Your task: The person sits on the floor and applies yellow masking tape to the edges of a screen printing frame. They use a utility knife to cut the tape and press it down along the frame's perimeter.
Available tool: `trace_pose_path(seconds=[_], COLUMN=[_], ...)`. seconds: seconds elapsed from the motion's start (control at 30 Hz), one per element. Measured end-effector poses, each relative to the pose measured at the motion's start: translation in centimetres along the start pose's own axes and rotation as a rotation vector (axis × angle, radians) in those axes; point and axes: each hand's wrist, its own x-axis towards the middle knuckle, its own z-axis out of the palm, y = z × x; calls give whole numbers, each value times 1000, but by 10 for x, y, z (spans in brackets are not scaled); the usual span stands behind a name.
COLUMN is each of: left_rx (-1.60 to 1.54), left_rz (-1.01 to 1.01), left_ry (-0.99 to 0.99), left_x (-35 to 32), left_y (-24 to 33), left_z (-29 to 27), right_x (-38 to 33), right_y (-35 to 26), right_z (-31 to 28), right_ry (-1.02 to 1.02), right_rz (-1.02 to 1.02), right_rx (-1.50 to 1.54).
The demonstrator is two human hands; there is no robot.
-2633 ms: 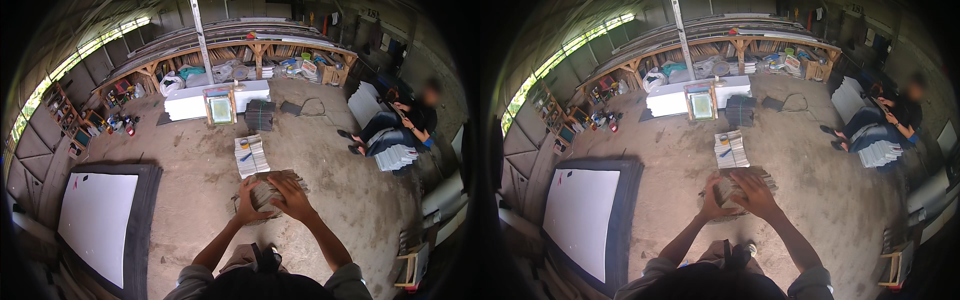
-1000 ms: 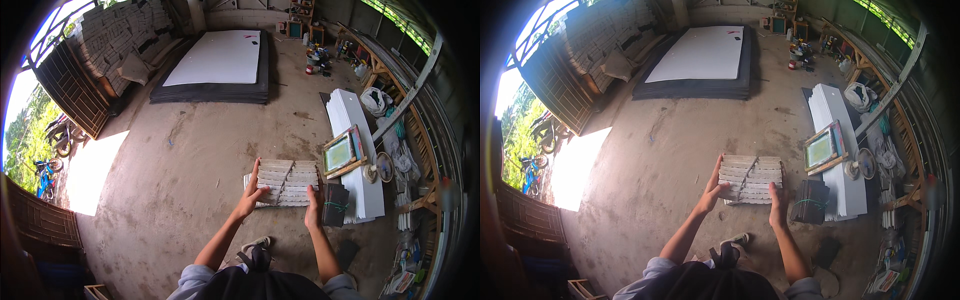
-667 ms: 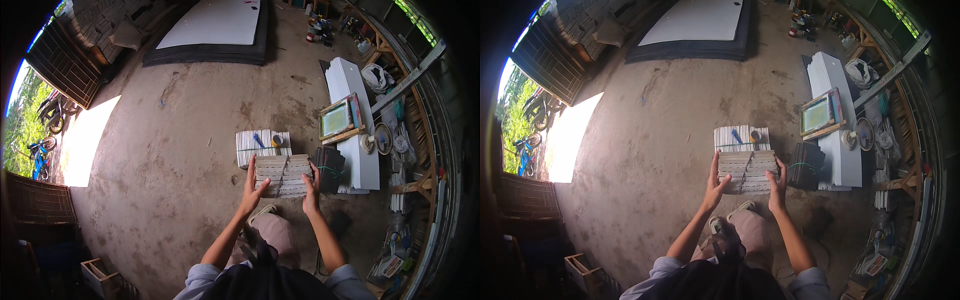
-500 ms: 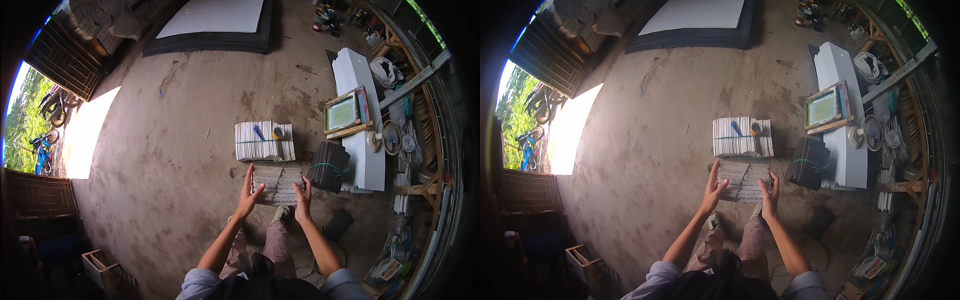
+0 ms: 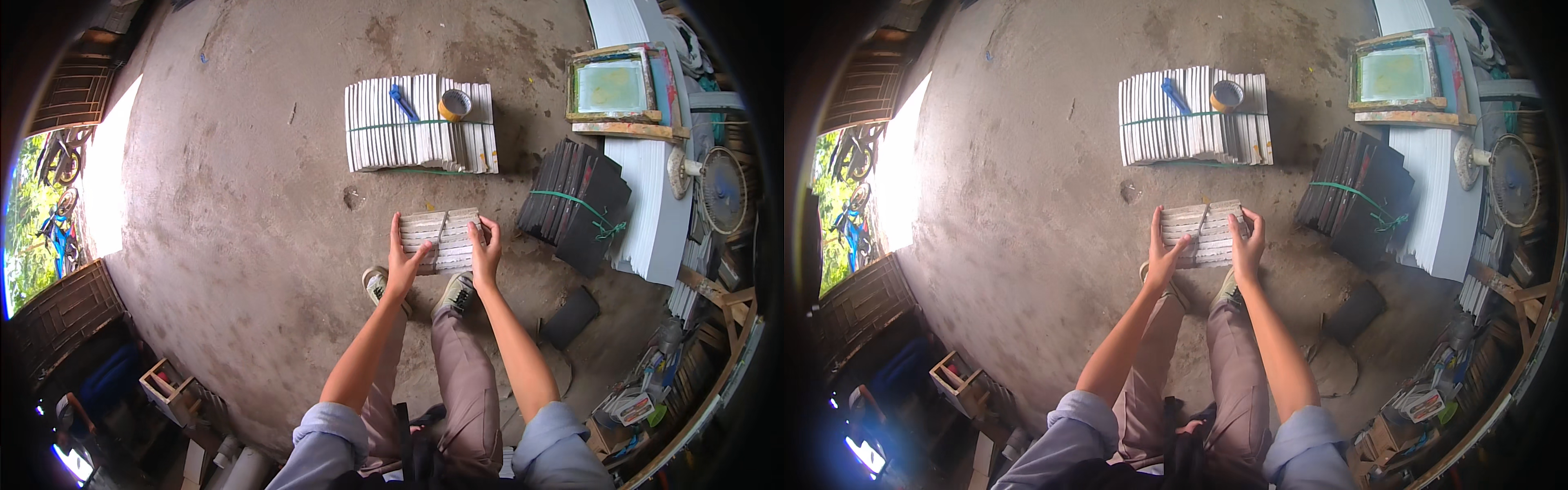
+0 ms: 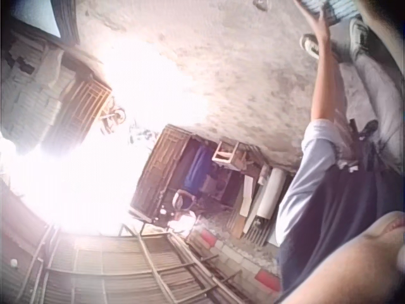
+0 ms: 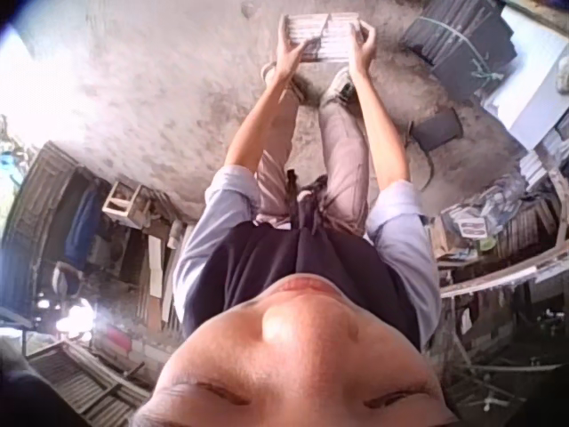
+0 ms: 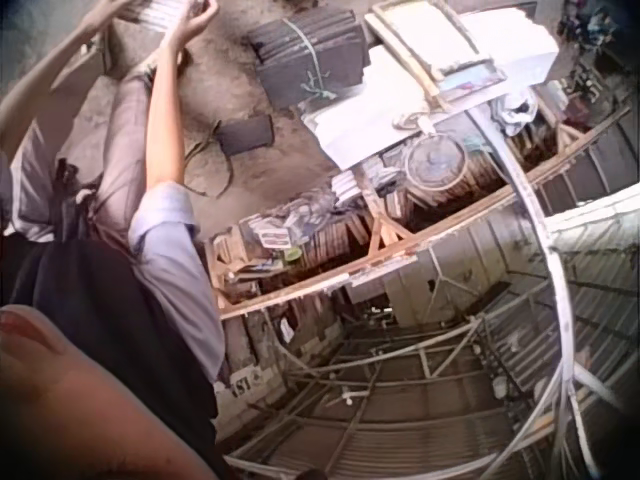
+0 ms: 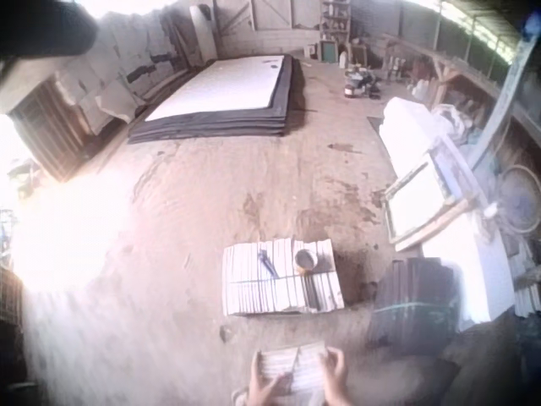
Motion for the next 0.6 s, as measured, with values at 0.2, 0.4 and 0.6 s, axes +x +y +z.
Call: trace_pose_path(seconds=[0.2,0.4,0.6], left_rx=[145,237,349], left_rz=[-20,93,131], left_ry=[26,189,229], left_x=[49,54,63], left_y=[-80,-115,-119], left_z=[-3,-2,-3], right_x=[32,23,33], right_y=[90,112,111], right_z=[34,55,62], right_ry=[102,217,238], right_rz=[-10,-197,-213], right_rx=[-163,-453,-481])
